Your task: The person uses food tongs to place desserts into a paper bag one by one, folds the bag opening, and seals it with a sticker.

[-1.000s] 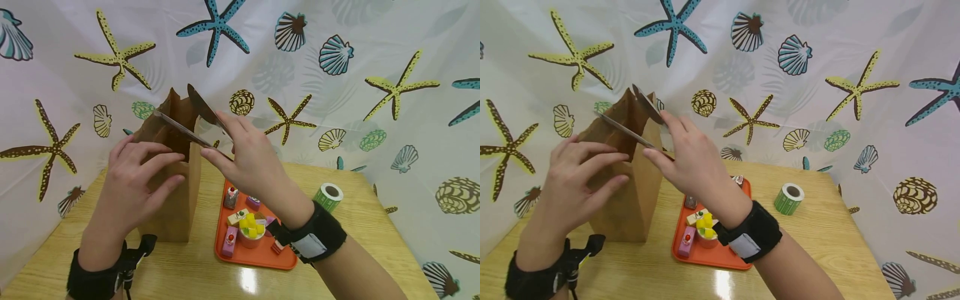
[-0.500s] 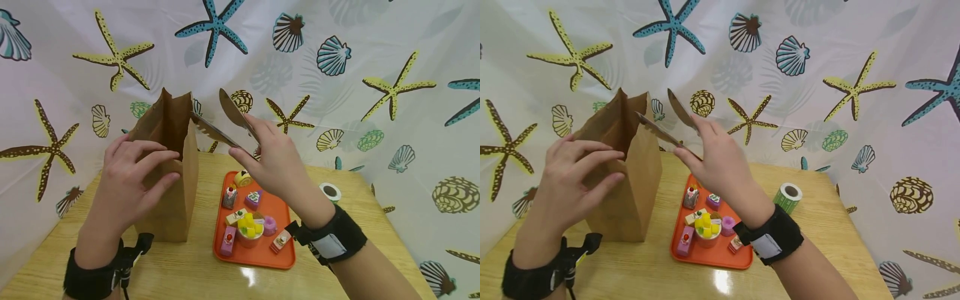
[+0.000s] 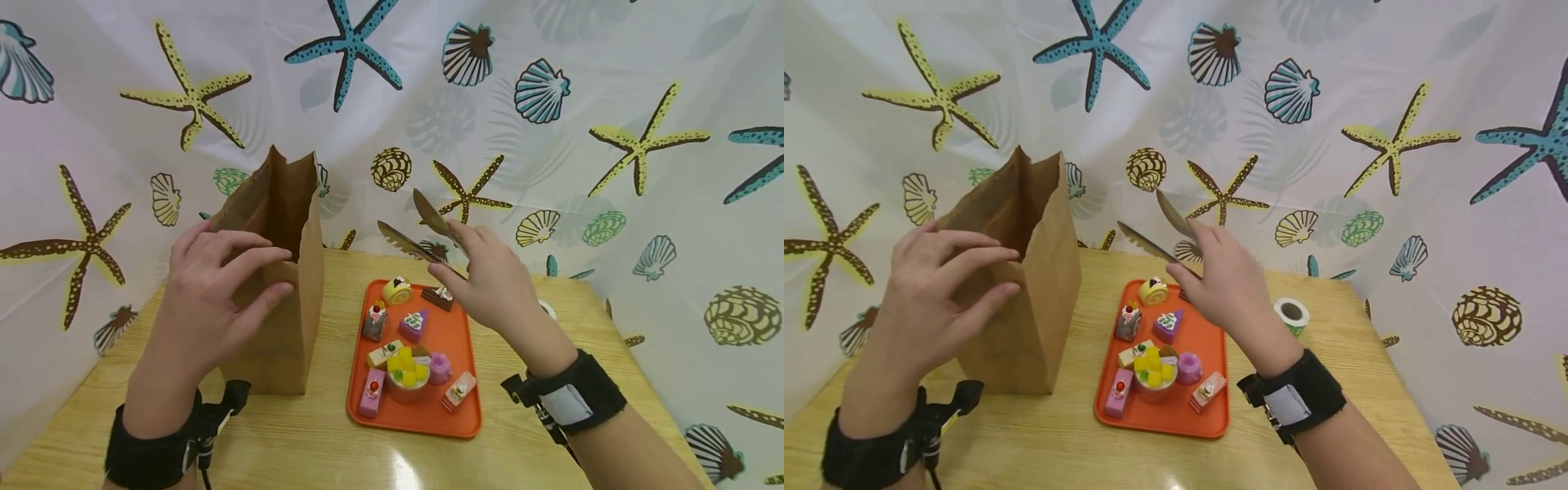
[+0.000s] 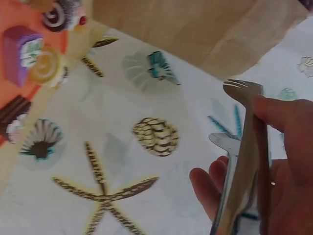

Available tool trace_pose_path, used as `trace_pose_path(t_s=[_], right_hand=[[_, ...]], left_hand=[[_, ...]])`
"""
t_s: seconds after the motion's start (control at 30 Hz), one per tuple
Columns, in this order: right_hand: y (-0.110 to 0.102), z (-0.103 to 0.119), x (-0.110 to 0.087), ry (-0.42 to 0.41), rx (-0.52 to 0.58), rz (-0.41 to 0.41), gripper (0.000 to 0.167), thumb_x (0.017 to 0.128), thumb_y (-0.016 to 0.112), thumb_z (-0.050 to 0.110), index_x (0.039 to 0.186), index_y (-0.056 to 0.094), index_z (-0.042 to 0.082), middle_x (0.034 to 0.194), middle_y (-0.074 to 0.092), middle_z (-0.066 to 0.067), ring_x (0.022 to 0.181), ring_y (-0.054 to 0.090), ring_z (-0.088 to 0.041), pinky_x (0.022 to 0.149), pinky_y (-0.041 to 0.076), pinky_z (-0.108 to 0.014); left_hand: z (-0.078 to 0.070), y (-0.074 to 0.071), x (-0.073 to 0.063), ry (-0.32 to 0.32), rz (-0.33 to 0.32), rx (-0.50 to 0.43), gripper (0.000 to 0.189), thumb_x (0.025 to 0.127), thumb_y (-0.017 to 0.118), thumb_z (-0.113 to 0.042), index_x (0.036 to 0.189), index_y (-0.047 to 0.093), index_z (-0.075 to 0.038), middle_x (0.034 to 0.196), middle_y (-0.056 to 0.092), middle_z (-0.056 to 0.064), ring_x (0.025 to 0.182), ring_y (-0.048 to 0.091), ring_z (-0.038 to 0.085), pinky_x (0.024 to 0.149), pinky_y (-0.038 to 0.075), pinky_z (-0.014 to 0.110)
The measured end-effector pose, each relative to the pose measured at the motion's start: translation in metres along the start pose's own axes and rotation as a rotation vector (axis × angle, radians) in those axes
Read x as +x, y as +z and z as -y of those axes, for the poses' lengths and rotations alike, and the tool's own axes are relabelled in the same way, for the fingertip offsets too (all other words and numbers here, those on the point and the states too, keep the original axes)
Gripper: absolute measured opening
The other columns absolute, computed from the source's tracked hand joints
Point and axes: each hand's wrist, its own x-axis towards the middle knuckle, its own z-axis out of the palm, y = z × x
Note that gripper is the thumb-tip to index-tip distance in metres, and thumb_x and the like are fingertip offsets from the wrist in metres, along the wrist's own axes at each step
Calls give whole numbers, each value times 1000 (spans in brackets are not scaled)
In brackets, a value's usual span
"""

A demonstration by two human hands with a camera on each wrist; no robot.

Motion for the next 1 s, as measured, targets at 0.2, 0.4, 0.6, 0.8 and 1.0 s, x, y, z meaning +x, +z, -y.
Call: trace_pose_path(t_s=[0.2,0.4,0.6,0.8,1.0], right_hand=[[32,-45,-2,137,-36,125,71,101,66,43,157,44,5,145,58,-22,130,59,-43,103,52,-61],[56,-80,-5,202,-66,164,70,101,66,44,152,48,1,144,60,-24,131,59,-44,105,50,-62],[68,-90,-6,219,-83,200,68,101,66,42,152,49,0,146,59,-25,133,57,-46,104,51,-64],[83,-101,-7,244,-115,254,65,100,68,42,149,53,2,139,63,-24,124,63,-46,94,56,-62],[98,-111,-8,280,-148,313,62,99,71,38,145,56,1,132,65,-25,113,67,-43,89,59,-59]], left_hand=[[0,1,-1,4,-6,-7,52,103,54,-59,111,79,-14,112,71,13,104,64,36,120,26,68],[1,2,-1,3,7,4,52,103,54,-59,112,78,-14,112,71,13,104,64,36,119,26,68],[1,0,-1,5,9,6,50,103,55,-58,113,78,-15,113,71,13,105,64,36,118,27,68],[1,0,-2,-3,6,1,50,103,55,-59,112,78,-15,111,71,13,104,64,36,117,27,69],[2,0,-3,-8,2,-11,51,103,54,-59,112,78,-15,112,71,12,105,63,36,118,26,69]])
